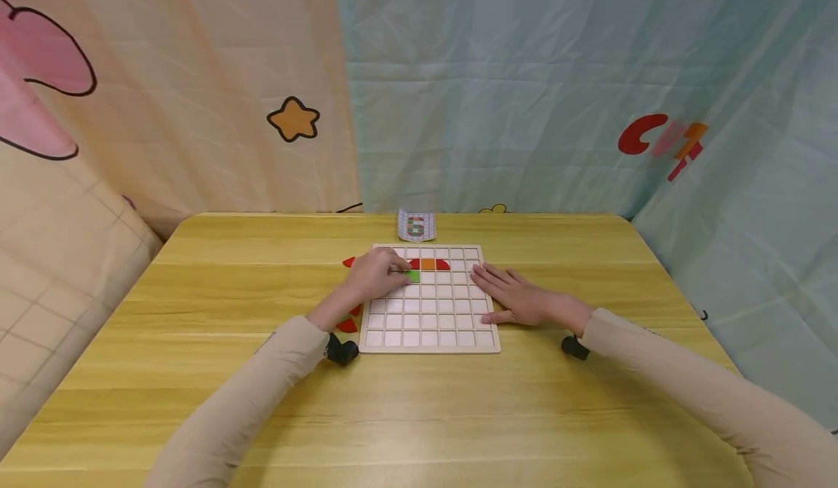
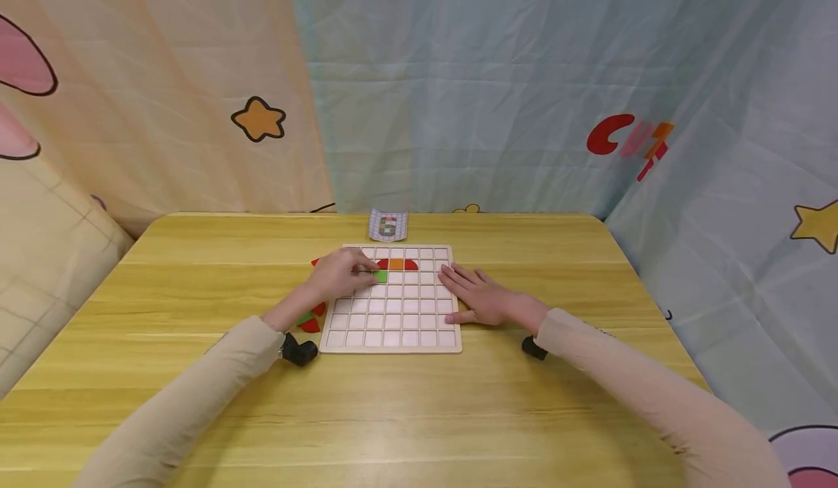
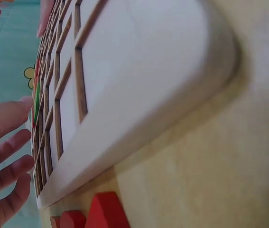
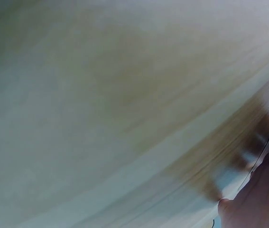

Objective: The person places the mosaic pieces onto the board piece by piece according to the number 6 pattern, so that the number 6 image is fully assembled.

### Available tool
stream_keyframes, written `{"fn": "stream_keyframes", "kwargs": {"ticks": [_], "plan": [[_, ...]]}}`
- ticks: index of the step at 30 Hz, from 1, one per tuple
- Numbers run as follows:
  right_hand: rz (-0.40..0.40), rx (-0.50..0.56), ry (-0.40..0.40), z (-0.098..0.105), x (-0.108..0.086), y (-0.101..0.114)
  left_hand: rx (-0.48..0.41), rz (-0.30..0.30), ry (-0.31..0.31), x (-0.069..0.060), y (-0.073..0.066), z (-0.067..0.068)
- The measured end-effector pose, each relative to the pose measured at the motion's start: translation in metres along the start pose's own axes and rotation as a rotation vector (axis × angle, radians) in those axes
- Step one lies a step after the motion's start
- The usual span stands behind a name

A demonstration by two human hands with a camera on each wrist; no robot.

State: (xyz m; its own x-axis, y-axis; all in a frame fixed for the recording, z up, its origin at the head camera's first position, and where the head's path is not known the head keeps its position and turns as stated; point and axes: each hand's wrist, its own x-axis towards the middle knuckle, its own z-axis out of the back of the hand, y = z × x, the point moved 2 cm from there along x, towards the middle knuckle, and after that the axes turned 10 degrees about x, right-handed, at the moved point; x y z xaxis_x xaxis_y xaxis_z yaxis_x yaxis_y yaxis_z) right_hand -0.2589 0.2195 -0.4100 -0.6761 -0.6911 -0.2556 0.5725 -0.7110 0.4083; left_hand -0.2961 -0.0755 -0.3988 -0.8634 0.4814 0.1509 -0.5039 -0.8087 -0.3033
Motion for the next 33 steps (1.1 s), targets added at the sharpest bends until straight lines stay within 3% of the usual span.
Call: {"fn": "stream_keyframes", "kwargs": {"ticks": [6, 15, 25, 33], "plan": [[-0.007, -0.011, -0.001, -0.002, 0.001, -0.003, 0.026, 0.078, -0.033, -0.007, 0.008, 0.008], [-0.001, -0.001, -0.001, 0.0, 0.0, 0.0, 0.032, 0.116, -0.082, -0.019, 0.022, 0.021], [0.011, -0.004, 0.004, -0.001, 0.0, 0.0, -0.038, 0.217, -0.105, -0.04, 0.037, 0.03], [0.037, 0.01, -0.024, -0.001, -0.001, 0.0, -0.058, 0.229, -0.116, -0.051, 0.046, 0.034]]}}
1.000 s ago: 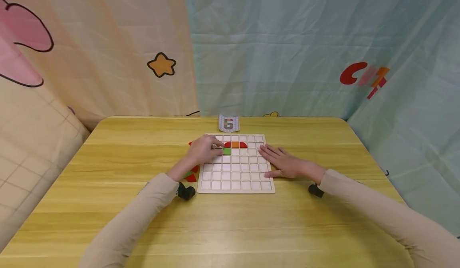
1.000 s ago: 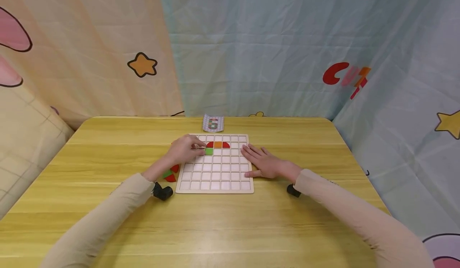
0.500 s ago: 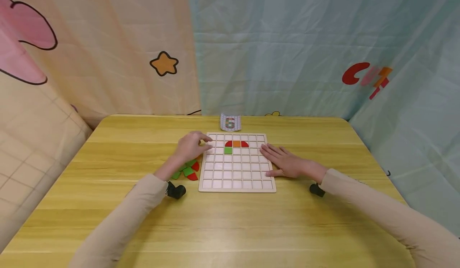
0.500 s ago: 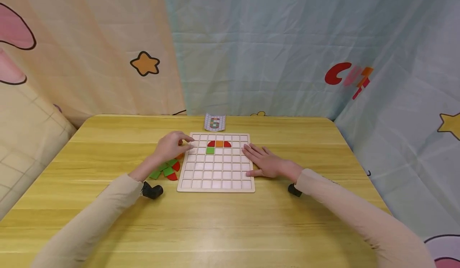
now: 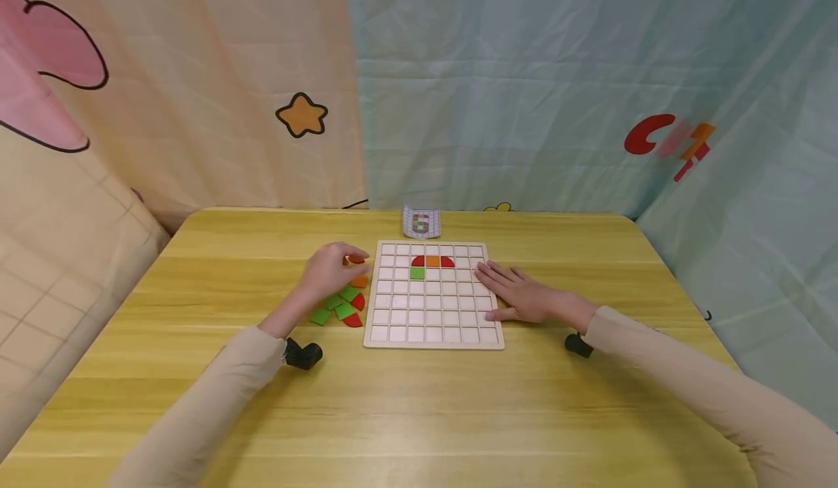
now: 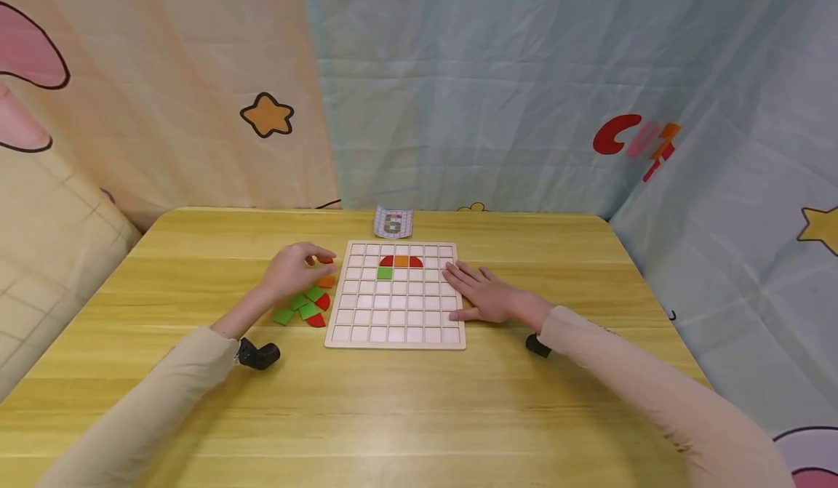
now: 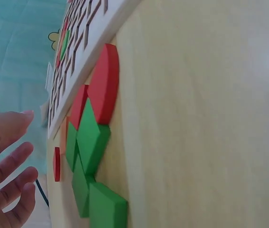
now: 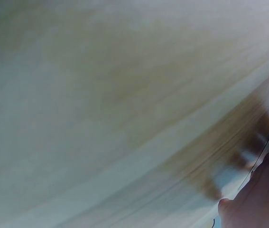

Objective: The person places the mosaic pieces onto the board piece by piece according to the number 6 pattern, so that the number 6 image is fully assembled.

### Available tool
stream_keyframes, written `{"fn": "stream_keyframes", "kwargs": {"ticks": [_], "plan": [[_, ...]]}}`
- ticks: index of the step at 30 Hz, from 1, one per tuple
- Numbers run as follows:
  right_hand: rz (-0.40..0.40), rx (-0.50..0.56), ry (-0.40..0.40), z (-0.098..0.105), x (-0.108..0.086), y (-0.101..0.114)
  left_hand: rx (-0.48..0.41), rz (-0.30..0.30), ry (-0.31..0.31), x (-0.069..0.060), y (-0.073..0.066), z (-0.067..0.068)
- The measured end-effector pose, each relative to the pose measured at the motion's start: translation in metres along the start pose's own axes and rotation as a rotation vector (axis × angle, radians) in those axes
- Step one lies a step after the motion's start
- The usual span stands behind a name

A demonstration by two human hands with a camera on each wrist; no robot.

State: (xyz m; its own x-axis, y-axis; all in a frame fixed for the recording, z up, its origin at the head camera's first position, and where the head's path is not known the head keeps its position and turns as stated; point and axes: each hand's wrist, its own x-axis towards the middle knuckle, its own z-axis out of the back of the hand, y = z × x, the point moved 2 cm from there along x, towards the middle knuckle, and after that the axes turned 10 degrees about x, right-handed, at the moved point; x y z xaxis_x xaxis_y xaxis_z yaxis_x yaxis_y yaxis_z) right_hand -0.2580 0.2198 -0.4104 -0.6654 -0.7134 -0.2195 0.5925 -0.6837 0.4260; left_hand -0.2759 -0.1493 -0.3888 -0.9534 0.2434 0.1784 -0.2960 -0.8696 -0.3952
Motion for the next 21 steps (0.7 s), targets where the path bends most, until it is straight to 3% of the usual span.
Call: {"fn": "stream_keyframes", "kwargs": {"ticks": [11, 21], "plan": [[-0.047, -0.028, 0.036, 0.001, 0.001, 0.002, -0.016, 0.022, 0.043, -0.011, 0.013, -0.002], [-0.047, -0.023, 0.037, 0.001, 0.001, 0.001, -0.012, -0.003, 0.09, -0.015, 0.014, -0.005]]}}
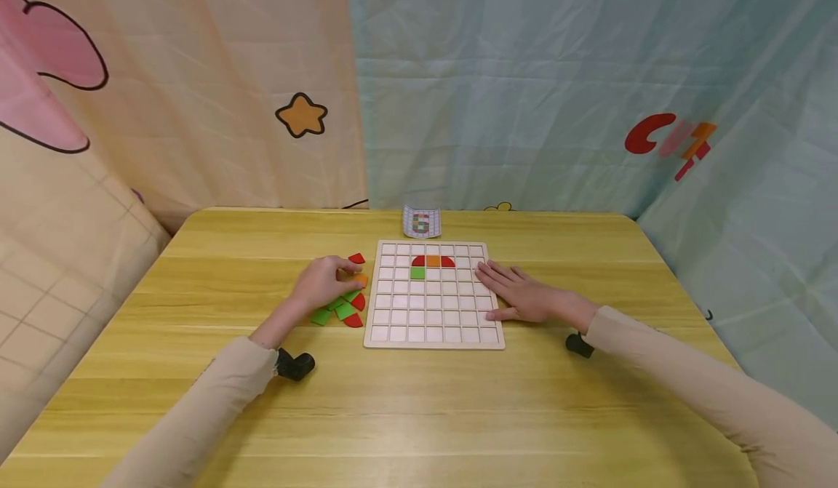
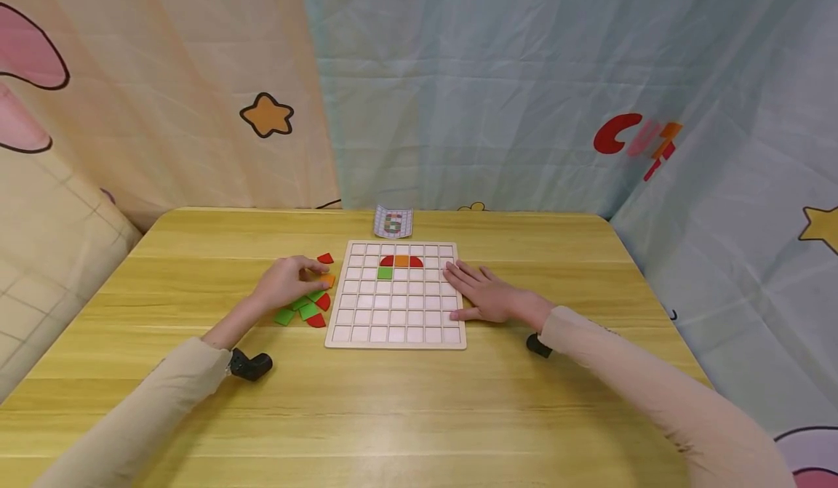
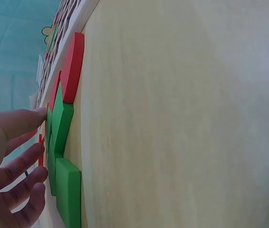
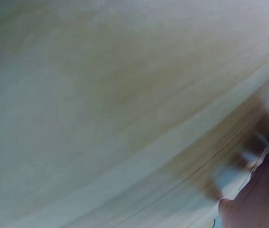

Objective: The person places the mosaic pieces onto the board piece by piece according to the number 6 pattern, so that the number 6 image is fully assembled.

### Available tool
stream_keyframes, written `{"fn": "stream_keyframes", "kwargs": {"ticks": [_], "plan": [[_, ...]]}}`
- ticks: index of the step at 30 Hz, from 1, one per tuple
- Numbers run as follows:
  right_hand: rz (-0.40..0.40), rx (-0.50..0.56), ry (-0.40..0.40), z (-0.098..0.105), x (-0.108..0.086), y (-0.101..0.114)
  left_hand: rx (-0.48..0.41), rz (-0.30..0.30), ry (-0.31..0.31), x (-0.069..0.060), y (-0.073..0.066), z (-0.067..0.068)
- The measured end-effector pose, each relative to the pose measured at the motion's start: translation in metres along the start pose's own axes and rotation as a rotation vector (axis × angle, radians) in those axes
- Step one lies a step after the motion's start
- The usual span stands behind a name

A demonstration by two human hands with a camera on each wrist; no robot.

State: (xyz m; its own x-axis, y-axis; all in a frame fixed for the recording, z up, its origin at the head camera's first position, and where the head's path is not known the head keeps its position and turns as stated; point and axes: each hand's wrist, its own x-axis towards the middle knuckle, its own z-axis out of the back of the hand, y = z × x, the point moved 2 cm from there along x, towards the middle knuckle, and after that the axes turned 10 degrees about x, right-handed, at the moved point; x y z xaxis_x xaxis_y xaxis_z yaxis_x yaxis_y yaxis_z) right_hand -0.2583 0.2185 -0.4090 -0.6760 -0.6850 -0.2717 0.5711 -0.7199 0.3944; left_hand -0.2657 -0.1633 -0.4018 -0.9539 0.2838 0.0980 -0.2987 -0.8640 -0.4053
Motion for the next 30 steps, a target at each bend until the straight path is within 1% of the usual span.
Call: {"fn": "stream_keyframes", "kwargs": {"ticks": [9, 16, 19, 24, 30], "plan": [[0.003, 0.0, -0.002, -0.0003, -0.0002, 0.0005, 0.01, 0.034, 0.02, 0.0028, 0.0019, 0.0], [0.036, 0.014, -0.028, -0.0011, -0.0002, -0.0019, 0.001, 0.049, 0.084, 0.0049, 0.004, 0.0039], [0.049, 0.022, -0.038, -0.0015, -0.0006, -0.0021, 0.004, 0.062, 0.1, 0.0058, 0.0033, 0.0054], [0.034, 0.027, -0.032, -0.0006, -0.0007, -0.0007, 0.013, 0.069, 0.106, 0.007, 0.0019, 0.0069], [0.003, 0.013, -0.017, -0.0006, -0.0006, -0.0017, 0.022, 0.078, 0.095, 0.0073, 0.0047, 0.0066]]}}
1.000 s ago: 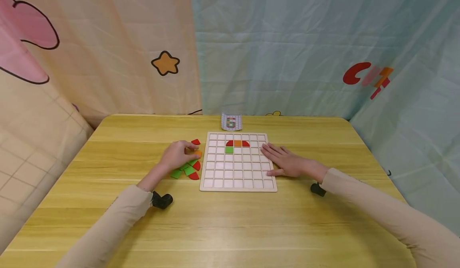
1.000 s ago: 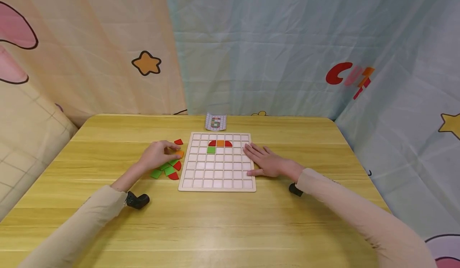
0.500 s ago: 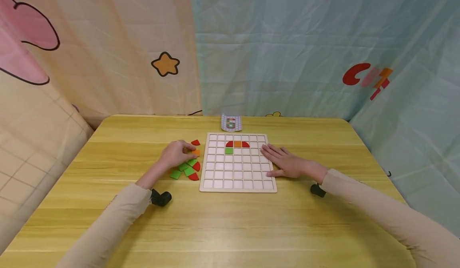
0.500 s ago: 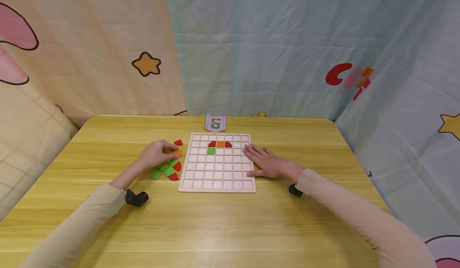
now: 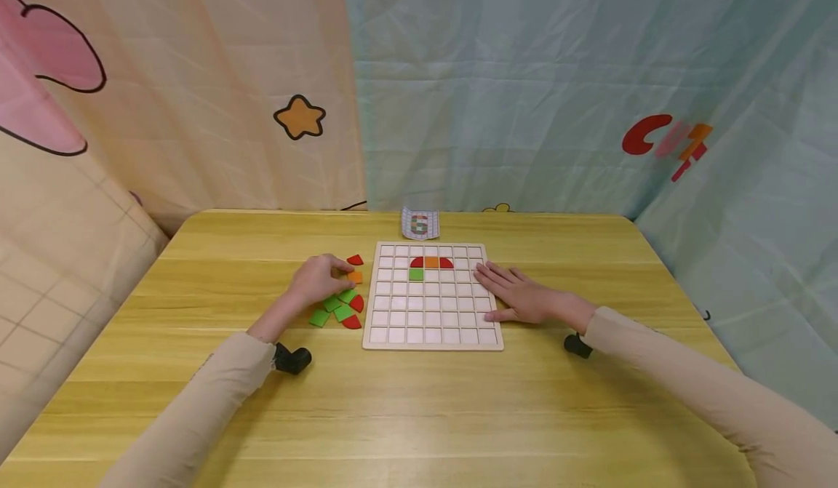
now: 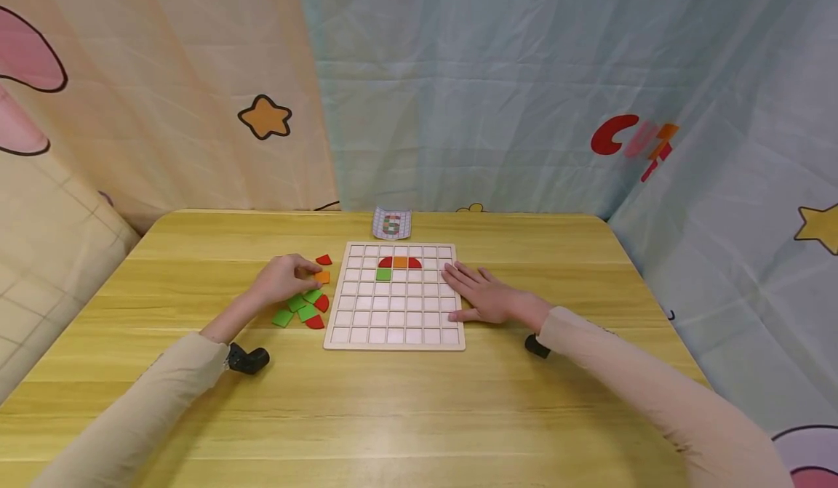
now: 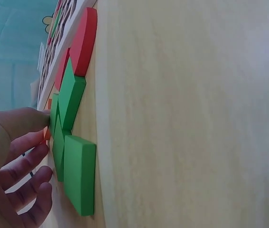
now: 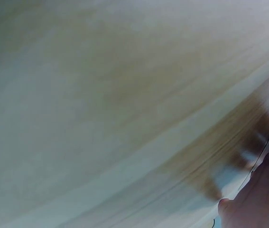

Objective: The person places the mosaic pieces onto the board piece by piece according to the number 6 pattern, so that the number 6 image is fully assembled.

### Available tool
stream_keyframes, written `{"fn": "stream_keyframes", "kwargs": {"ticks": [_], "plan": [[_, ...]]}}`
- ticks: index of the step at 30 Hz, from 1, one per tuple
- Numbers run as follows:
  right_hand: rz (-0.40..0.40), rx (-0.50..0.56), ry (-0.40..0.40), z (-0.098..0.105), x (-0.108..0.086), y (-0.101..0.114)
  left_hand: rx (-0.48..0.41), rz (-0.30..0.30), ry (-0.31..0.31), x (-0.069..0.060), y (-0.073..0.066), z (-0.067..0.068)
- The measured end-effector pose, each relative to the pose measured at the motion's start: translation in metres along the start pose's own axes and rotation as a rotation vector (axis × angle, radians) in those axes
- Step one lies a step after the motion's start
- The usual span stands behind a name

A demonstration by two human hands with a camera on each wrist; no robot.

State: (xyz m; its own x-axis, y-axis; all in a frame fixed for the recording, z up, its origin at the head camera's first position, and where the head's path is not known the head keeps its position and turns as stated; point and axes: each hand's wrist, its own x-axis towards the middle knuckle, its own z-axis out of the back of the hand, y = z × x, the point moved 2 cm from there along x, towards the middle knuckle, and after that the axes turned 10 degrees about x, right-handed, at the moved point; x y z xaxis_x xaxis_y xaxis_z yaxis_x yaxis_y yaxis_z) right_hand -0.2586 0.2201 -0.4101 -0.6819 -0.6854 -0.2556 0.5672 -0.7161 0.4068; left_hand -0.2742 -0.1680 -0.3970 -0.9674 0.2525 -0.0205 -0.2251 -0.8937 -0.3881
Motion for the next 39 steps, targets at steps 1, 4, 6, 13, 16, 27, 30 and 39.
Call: {"fn": "stream_keyframes", "kwargs": {"ticks": [1, 4, 6, 13, 16, 27, 30, 39], "plan": [[-0.002, -0.002, 0.003, 0.0, 0.0, 0.0, 0.001, 0.0, -0.002, 0.0, 0.001, 0.0], [0.0, 0.002, 0.01, 0.003, -0.001, 0.003, 0.002, -0.002, -0.005, 0.001, 0.002, 0.0], [0.001, 0.001, 0.01, 0.003, -0.001, 0.003, 0.009, -0.006, -0.006, 0.002, 0.002, 0.001], [0.003, -0.008, 0.015, 0.003, 0.0, 0.002, 0.025, -0.002, -0.012, 0.002, 0.002, 0.001], [0.007, -0.014, 0.017, 0.003, 0.0, 0.002, 0.029, 0.009, -0.009, 0.001, 0.002, 0.001], [0.013, -0.013, 0.013, 0.002, 0.0, 0.002, 0.081, 0.003, -0.064, 0.002, 0.001, 0.001], [0.013, -0.016, 0.014, 0.002, 0.0, 0.002, 0.084, -0.005, -0.077, 0.001, -0.001, 0.002], [0.012, -0.009, 0.012, 0.002, -0.001, 0.002, 0.101, -0.038, -0.116, 0.002, -0.013, 0.004]]}}
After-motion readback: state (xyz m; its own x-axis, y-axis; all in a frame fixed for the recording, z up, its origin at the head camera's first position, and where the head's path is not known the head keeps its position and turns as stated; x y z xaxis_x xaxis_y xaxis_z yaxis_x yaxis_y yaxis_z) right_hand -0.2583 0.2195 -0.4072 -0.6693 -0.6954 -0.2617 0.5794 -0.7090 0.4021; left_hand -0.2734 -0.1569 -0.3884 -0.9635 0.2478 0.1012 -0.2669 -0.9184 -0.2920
